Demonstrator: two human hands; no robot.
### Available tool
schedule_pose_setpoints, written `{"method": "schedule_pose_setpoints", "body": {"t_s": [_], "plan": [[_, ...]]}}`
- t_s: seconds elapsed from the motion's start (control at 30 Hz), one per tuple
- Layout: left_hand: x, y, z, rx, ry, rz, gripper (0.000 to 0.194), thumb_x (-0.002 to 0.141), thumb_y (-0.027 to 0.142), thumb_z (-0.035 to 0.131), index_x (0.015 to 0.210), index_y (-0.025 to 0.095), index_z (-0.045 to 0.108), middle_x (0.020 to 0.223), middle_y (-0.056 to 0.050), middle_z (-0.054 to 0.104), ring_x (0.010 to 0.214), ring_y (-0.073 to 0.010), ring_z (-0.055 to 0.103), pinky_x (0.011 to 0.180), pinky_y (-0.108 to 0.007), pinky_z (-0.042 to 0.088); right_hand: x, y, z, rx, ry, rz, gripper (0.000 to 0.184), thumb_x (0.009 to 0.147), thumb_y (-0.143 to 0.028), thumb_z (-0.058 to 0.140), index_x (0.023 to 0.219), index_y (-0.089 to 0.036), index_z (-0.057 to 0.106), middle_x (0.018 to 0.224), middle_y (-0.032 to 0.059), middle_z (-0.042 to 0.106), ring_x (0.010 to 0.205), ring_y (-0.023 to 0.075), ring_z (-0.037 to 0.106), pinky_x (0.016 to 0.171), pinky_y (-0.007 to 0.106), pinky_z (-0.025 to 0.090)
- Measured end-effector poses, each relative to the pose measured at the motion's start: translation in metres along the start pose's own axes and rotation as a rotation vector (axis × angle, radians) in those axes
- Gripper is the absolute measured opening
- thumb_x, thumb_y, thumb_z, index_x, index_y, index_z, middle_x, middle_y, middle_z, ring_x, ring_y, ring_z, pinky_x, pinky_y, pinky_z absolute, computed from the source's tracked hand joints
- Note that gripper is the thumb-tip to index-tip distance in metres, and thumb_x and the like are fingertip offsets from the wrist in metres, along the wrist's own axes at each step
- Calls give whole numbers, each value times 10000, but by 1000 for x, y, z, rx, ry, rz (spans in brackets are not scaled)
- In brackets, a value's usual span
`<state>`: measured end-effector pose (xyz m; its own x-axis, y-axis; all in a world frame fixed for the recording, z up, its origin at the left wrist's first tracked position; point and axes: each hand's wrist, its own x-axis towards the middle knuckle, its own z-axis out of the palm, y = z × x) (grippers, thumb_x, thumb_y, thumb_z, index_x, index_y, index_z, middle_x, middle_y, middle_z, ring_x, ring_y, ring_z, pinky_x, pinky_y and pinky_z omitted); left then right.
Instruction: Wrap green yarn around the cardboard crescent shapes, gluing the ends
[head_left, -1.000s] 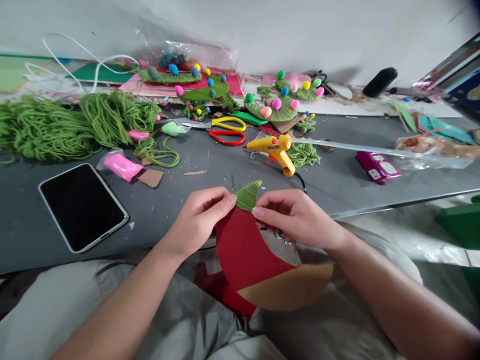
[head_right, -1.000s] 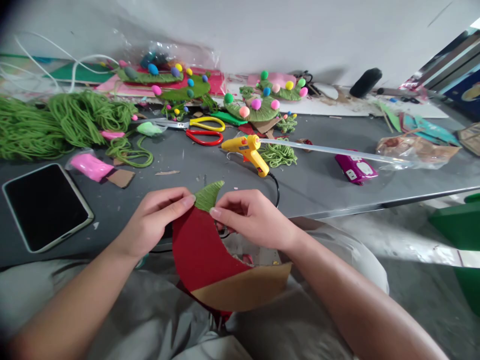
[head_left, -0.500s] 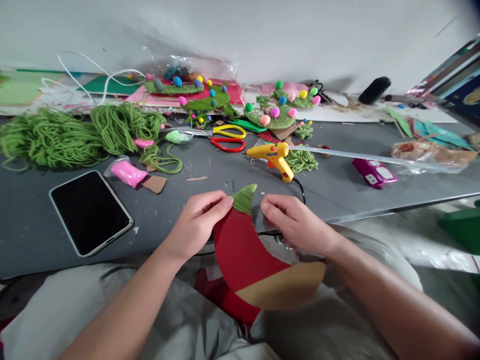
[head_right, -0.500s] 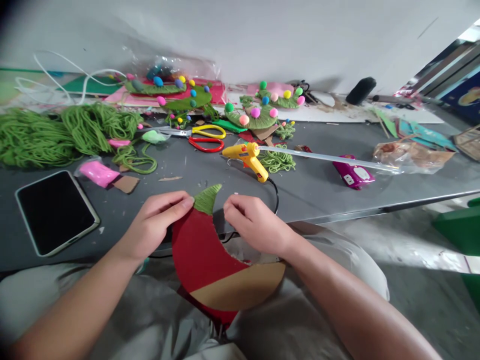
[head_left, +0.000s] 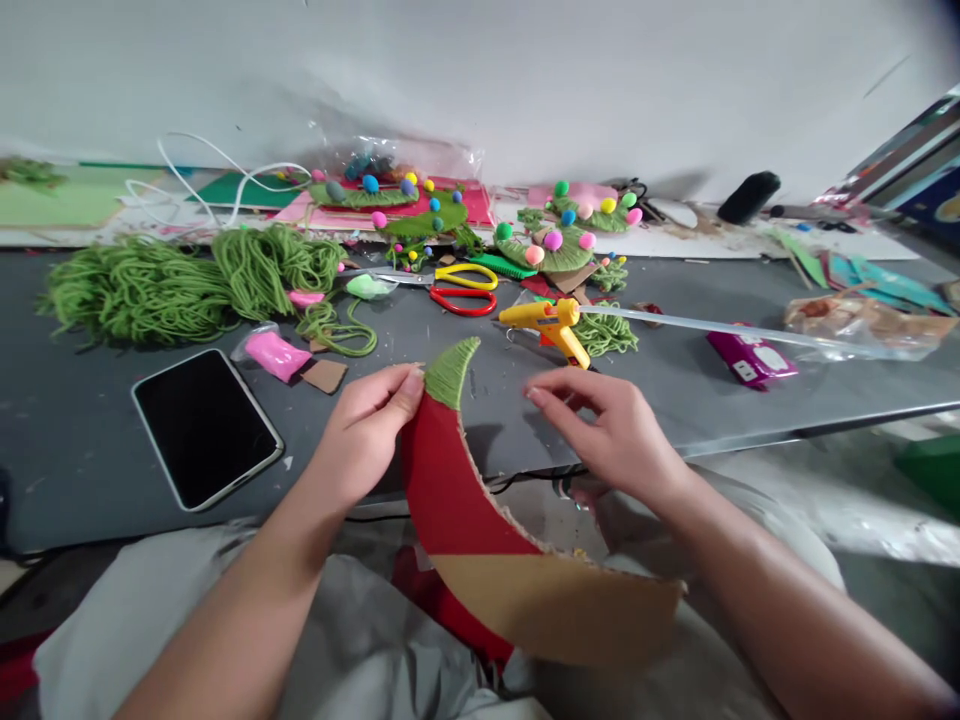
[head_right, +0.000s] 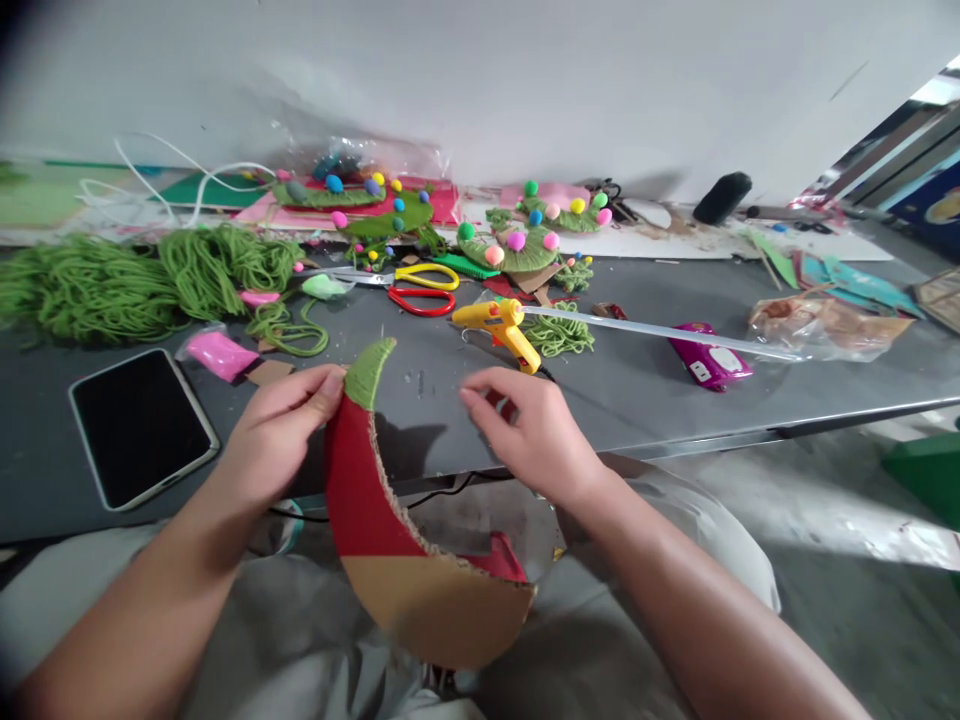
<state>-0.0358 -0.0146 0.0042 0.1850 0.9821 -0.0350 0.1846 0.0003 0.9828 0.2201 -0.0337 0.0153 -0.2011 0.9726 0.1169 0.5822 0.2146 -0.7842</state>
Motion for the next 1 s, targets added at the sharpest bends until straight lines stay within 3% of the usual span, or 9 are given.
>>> {"method": "schedule_pose_setpoints", "body": {"t_s": [0.1, 0.23, 0.33, 0.43, 0.53, 0.63, 0.8, 0.9, 1.0], "plan": [[-1, 0, 1, -1, 9, 9, 320, 961, 455, 558, 784, 192, 604, 755, -14, 583, 717, -167, 514, 645, -253, 399, 0, -4, 0, 57, -116, -53, 370, 958, -314, 600, 1316, -227, 633, 1241, 87, 695, 944, 186, 646, 761, 300, 509], [-4, 0, 6, 65, -37, 22, 354, 976, 486, 521, 801, 188, 600, 757, -13, 575, 711, -170, 505, 640, -263, 390, -4, -15, 6, 397, -311, -36, 505, 961, -331, 606, 1449, -243, 508, 1380, 114, 606, 1020, 186, 639, 870, 328, 536], [-6, 0, 12, 116, -50, 50, 366, 972, 498, 528, 800, 187, 614, 722, -4, 557, 688, -166, 494, 599, -260, 366, -5, -20, 12, 610, -441, 105, 363, 969, -403, 599, 1268, -198, 591, 1076, 69, 674, 827, 136, 623, 747, 272, 527], [-8, 1, 16, 110, -49, 63, 352, 966, 493, 544, 804, 191, 624, 716, 0, 563, 685, -164, 502, 594, -258, 366, -3, -19, 17, 618, -483, 204, 301, 880, -460, 711, 923, -176, 622, 795, -7, 581, 723, 113, 543, 662, 233, 465], [-9, 3, 18, 77, -51, 49, 346, 977, 470, 536, 777, 194, 596, 694, 7, 534, 666, -155, 480, 578, -257, 353, -1, -18, 20, 579, -501, 237, 337, 821, -460, 772, 838, -177, 589, 733, -32, 527, 691, 103, 480, 632, 226, 413], [-10, 2, 19, 31, -51, 28, 357, 980, 458, 540, 739, 196, 552, 674, 18, 485, 647, -142, 439, 575, -255, 348, -2, -19, 20, 513, -535, 212, 318, 865, -449, 727, 806, -180, 566, 694, -46, 476, 663, 97, 429, 600, 230, 362], [-8, 0, 20, -122, 19, 11, 354, 968, 464, 567, 737, 197, 544, 746, 1, 573, 745, -158, 531, 677, -260, 422, -3, -20, 18, 378, -521, 137, 311, 923, -418, 657, 769, -183, 524, 691, -53, 429, 654, 93, 368, 578, 234, 317], [-7, 0, 23, -66, 5, 14, 368, 958, 472, 586, 722, 192, 556, 693, 13, 541, 684, -142, 500, 621, -254, 390, -2, -21, 18, 289, -488, 112, 308, 965, -412, 589, 771, -184, 515, 694, -51, 431, 654, 94, 365, 582, 237, 318], [-6, -1, 24, 6, -33, -12, 286, 920, 466, 647, 842, 191, 648, 745, 10, 602, 689, -141, 518, 592, -245, 377, -2, -20, 20, 219, -474, 101, 323, 992, -414, 534, 767, -183, 513, 689, -49, 440, 651, 94, 370, 580, 239, 321]]}}
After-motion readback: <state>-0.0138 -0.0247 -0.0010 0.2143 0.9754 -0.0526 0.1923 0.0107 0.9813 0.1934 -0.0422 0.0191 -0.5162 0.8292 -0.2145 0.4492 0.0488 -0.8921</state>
